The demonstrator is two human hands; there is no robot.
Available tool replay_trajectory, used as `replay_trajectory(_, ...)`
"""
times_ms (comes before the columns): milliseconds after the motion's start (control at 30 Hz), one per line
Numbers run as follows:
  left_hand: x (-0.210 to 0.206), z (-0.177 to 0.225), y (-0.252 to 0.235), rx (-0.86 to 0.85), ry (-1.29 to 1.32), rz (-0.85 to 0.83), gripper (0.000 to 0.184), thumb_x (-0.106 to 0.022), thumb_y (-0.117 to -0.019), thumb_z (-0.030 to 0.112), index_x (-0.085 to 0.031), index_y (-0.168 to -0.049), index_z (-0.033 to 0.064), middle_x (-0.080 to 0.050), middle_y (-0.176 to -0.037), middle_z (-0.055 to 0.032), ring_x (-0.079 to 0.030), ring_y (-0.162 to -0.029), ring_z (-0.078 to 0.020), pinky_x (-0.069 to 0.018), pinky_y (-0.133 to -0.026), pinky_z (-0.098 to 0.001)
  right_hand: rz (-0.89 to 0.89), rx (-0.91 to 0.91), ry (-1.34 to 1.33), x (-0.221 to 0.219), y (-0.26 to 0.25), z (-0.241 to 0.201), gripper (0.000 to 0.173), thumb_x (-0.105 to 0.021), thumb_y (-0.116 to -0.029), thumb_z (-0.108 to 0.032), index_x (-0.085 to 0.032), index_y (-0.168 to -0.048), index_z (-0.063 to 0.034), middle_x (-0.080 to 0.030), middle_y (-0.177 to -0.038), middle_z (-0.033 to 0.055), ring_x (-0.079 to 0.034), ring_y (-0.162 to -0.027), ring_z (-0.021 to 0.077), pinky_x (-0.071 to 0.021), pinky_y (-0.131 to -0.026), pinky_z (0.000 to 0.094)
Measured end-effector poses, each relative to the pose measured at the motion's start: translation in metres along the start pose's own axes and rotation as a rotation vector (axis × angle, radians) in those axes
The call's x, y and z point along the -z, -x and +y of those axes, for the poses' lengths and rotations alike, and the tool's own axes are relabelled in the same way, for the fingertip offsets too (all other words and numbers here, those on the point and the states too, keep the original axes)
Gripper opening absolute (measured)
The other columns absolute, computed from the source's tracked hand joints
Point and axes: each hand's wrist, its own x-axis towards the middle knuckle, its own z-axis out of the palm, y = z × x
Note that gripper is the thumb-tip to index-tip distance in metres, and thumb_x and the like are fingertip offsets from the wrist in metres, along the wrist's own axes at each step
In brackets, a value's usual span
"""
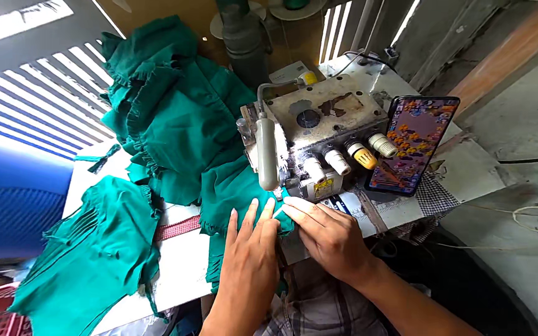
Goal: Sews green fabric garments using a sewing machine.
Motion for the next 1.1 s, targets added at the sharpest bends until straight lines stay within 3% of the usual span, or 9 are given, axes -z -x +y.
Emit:
replay_trajectory(267,0.005,0.0,-0.005,0.002,0.017,-0.01,0.021,-0.052,-0.0981,0.005,-0.071,-0.107,0.0075,-0.063,-0.143,-0.0094,-0.054,-0.139,-0.032,-0.0383,-0.114,-0.0632,-0.029,-0.033,-0.133,0.002,-0.005,0.005,0.031,-0.054,-0.1029,-0.014,-0.073,-0.128,-0.0149,-0.07,-0.133,0.0048,-0.07,-0.105,0.0166,-0.058,-0.085,0.0282)
replay_trajectory(400,0.016,0.007,-0.007,-0.043,0.033,0.064,0.021,-0.048,-0.1015,0.003,-0.068,-0.104,0.0057,-0.068,-0.134,-0.0118,-0.057,-0.135,-0.0308,-0.0423,-0.115,-0.054,-0.059,0.072,-0.251,0.013,-0.019,0.003,0.027,-0.054,-0.1043,-0.01,-0.074,-0.122,-0.0139,-0.072,-0.127,0.0076,-0.071,-0.11,0.0169,-0.0592,-0.088,0.0288)
replay_trajectory(467,0.023,0.009,-0.011,-0.037,0.009,0.078,0.022,-0.05,-0.1002,0.003,-0.071,-0.105,0.0071,-0.07,-0.118,-0.0096,-0.064,-0.118,-0.0262,-0.0526,-0.101,-0.0393,-0.074,0.123,-0.285,0.014,-0.026,0.004,0.022,-0.055,-0.1046,-0.01,-0.076,-0.111,-0.0122,-0.075,-0.118,0.0051,-0.073,-0.107,0.0144,-0.06,-0.087,0.0278)
replay_trajectory(533,0.028,0.01,-0.016,-0.009,-0.012,0.107,0.019,-0.053,-0.0993,0.009,-0.072,-0.103,0.0079,-0.069,-0.102,-0.0091,-0.066,-0.097,-0.0227,-0.0555,-0.08,-0.0315,-0.008,0.115,-0.294,0.01,-0.033,0.005,0.02,-0.058,-0.1026,-0.01,-0.078,-0.103,-0.0123,-0.078,-0.105,0.0036,-0.074,-0.098,0.0123,-0.0602,-0.082,0.0267)
replay_trajectory(633,0.03,0.009,-0.025,0.086,-0.035,0.138,0.03,-0.066,-0.0927,0.039,-0.073,-0.102,0.0117,-0.069,-0.089,-0.0039,-0.067,-0.078,-0.0172,-0.0536,-0.062,-0.0321,0.122,0.031,-0.311,0.004,-0.041,0.002,0.014,-0.066,-0.098,-0.013,-0.08,-0.097,-0.0133,-0.078,-0.094,0.0021,-0.073,-0.089,0.0084,-0.059,-0.076,0.0242)
replay_trajectory(700,0.027,0.003,-0.033,0.122,-0.091,0.121,0.037,-0.071,-0.0852,0.048,-0.074,-0.097,0.0126,-0.068,-0.081,-0.0028,-0.067,-0.07,-0.0196,-0.052,-0.056,-0.0385,0.163,-0.021,-0.327,0.002,-0.044,0.0,0.009,-0.071,-0.0939,-0.015,-0.08,-0.094,-0.0117,-0.077,-0.094,0.0021,-0.072,-0.089,0.0072,-0.0587,-0.076,0.0231)
replay_trajectory(867,0.031,0.0,-0.046,0.183,-0.142,0.038,0.025,-0.081,-0.0749,0.037,-0.071,-0.086,0.0167,-0.061,-0.07,0.0011,-0.063,-0.063,-0.0188,-0.0464,-0.051,-0.0408,0.119,-0.049,-0.358,0.005,-0.045,-0.003,0.008,-0.07,-0.0938,-0.011,-0.077,-0.096,-0.0083,-0.076,-0.101,0.0037,-0.072,-0.096,0.0065,-0.0594,-0.081,0.021)
replay_trajectory(967,0.033,0.003,-0.053,0.202,-0.176,-0.005,0.016,-0.081,-0.0734,0.018,-0.072,-0.087,0.015,-0.061,-0.071,-0.0028,-0.064,-0.064,-0.0235,-0.0473,-0.051,-0.0439,0.114,-0.049,-0.318,0.008,-0.049,-0.005,0.01,-0.07,-0.0939,-0.011,-0.079,-0.097,-0.0097,-0.076,-0.097,0.0029,-0.072,-0.092,0.0066,-0.0586,-0.079,0.0214)
replay_trajectory(1100,0.04,0.009,-0.056,0.035,-0.28,-0.004,0.008,-0.071,-0.0864,0.006,-0.073,-0.092,0.0118,-0.06,-0.087,-0.0101,-0.063,-0.077,-0.0282,-0.0456,-0.051,-0.0395,0.114,-0.002,-0.216,0.012,-0.044,-0.008,0.015,-0.066,-0.0941,-0.006,-0.08,-0.097,-0.01,-0.076,-0.093,0.0042,-0.073,-0.085,0.011,-0.0595,-0.072,0.0267)
